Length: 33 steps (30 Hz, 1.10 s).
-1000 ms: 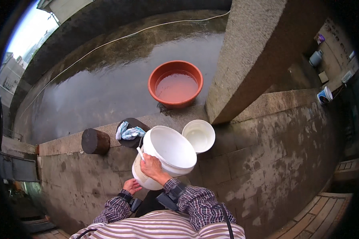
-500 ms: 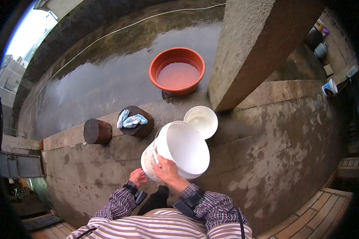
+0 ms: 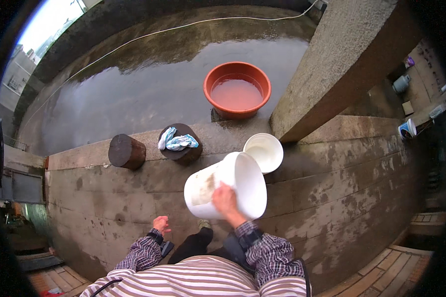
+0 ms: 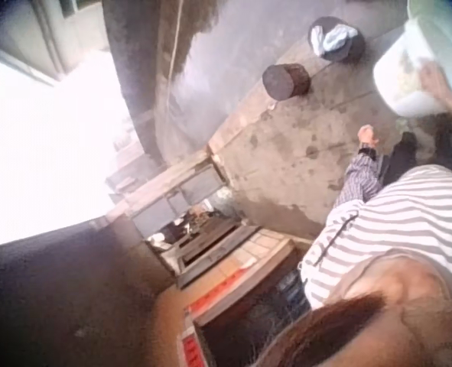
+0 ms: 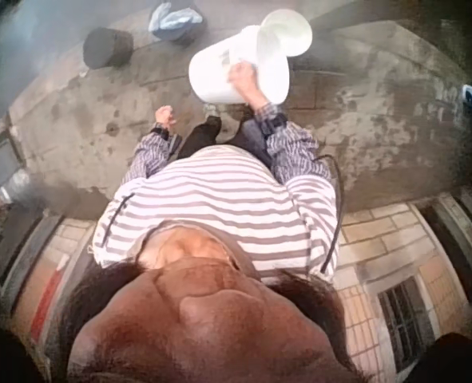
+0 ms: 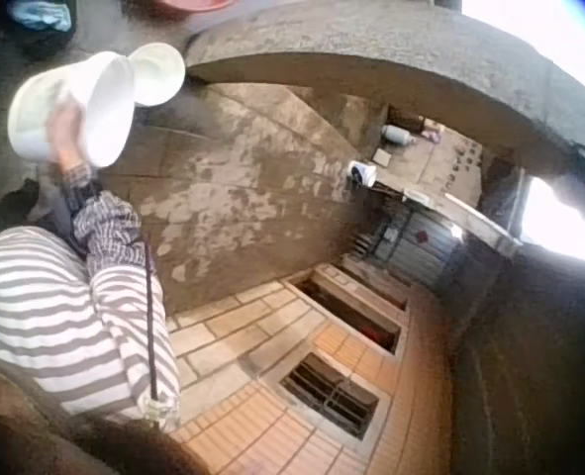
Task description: The recorder washes a cloth rag and cleans out plastic buckets in an outdoor courtyard using water.
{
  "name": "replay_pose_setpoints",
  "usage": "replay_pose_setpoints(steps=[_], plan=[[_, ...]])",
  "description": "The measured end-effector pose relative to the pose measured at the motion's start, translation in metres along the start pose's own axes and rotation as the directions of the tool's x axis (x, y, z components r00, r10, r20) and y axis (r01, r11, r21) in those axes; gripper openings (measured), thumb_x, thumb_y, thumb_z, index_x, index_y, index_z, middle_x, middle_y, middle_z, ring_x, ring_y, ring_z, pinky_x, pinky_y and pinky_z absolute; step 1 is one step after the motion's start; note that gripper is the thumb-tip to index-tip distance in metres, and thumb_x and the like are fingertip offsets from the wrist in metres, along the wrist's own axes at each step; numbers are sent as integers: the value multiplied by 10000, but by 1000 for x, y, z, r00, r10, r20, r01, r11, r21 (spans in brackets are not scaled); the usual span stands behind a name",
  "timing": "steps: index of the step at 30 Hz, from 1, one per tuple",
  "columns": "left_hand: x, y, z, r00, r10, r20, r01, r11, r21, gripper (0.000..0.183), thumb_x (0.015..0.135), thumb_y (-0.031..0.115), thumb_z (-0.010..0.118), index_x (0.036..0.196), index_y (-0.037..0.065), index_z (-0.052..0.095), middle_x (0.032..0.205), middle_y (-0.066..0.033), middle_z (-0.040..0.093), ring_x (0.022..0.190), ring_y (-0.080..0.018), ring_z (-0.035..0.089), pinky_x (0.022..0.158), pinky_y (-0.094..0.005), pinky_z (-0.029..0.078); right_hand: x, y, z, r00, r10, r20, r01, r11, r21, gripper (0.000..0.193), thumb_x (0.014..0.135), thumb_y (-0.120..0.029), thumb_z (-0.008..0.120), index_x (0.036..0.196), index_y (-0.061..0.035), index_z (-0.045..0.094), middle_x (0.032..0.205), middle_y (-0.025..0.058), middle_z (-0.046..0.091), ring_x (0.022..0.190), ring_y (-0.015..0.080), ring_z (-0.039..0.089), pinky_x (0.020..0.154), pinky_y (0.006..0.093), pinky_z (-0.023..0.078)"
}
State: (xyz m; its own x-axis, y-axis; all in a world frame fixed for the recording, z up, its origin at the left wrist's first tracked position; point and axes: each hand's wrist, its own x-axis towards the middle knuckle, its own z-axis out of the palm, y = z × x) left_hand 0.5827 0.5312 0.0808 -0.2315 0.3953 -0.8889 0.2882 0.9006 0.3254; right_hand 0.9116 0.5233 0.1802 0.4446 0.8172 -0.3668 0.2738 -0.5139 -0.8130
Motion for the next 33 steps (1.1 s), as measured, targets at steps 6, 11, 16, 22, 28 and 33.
replay_pose_setpoints(steps=[6, 11, 16, 22, 28, 33], plan=[[12, 5, -7, 959, 238, -157, -237, 971, 25, 128, 746, 115, 505, 814, 85, 609, 655, -25, 538, 518, -128, 496, 424, -295, 458, -10, -19, -22, 993, -7, -115, 4, 999, -34, 246, 755, -96, 444, 920, 59, 540, 621, 182, 582, 512, 259, 591, 538, 354, 488], [-69, 81, 67, 826, 456, 332, -466, 883, -52, 158, 766, 132, 544, 892, 59, 603, 719, -8, 567, 580, -85, 523, 413, -226, 427, -39, -43, -7, 982, 166, 85, -185, 918, 351, 245, 793, -29, 428, 1010, 76, 475, 612, 83, 544, 487, 135, 548, 438, 257, 479], [-118, 101, 120, 702, 475, 530, -523, 850, -69, 194, 778, 121, 538, 938, 19, 580, 734, -16, 574, 607, -79, 533, 419, -209, 417, -58, -32, 3, 981, 176, 78, -192, 932, 306, 225, 790, -10, 421, 990, 71, 486, 626, 77, 549, 506, 125, 551, 446, 248, 479], [-121, 93, 148, 546, 656, 520, -787, 615, 50, 168, 747, 99, 551, 881, 3, 586, 686, -82, 616, 625, -136, 596, 567, -271, 477, -82, -36, 3, 993, 77, 84, -95, 969, 227, 253, 777, 6, 409, 1009, 50, 500, 675, 82, 575, 536, 117, 560, 483, 231, 474], [-115, 73, 159, 647, 571, 505, -719, 677, 155, 211, 687, 198, 599, 792, 15, 595, 685, -115, 612, 636, -213, 604, 598, -313, 472, -90, -9, 6, 998, -11, 61, 5, 995, 99, 282, 783, 15, 405, 1049, 34, 498, 699, 89, 584, 576, 130, 581, 520, 246, 493], [-117, 68, 171, 624, 614, 484, -771, 585, 251, 223, 676, 226, 598, 740, 13, 593, 678, -147, 605, 648, -272, 605, 606, -340, 471, -89, -1, -8, 983, 139, 122, -160, 969, 188, 252, 797, 1, 416, 1029, 44, 504, 673, 83, 575, 555, 132, 579, 501, 243, 492]])
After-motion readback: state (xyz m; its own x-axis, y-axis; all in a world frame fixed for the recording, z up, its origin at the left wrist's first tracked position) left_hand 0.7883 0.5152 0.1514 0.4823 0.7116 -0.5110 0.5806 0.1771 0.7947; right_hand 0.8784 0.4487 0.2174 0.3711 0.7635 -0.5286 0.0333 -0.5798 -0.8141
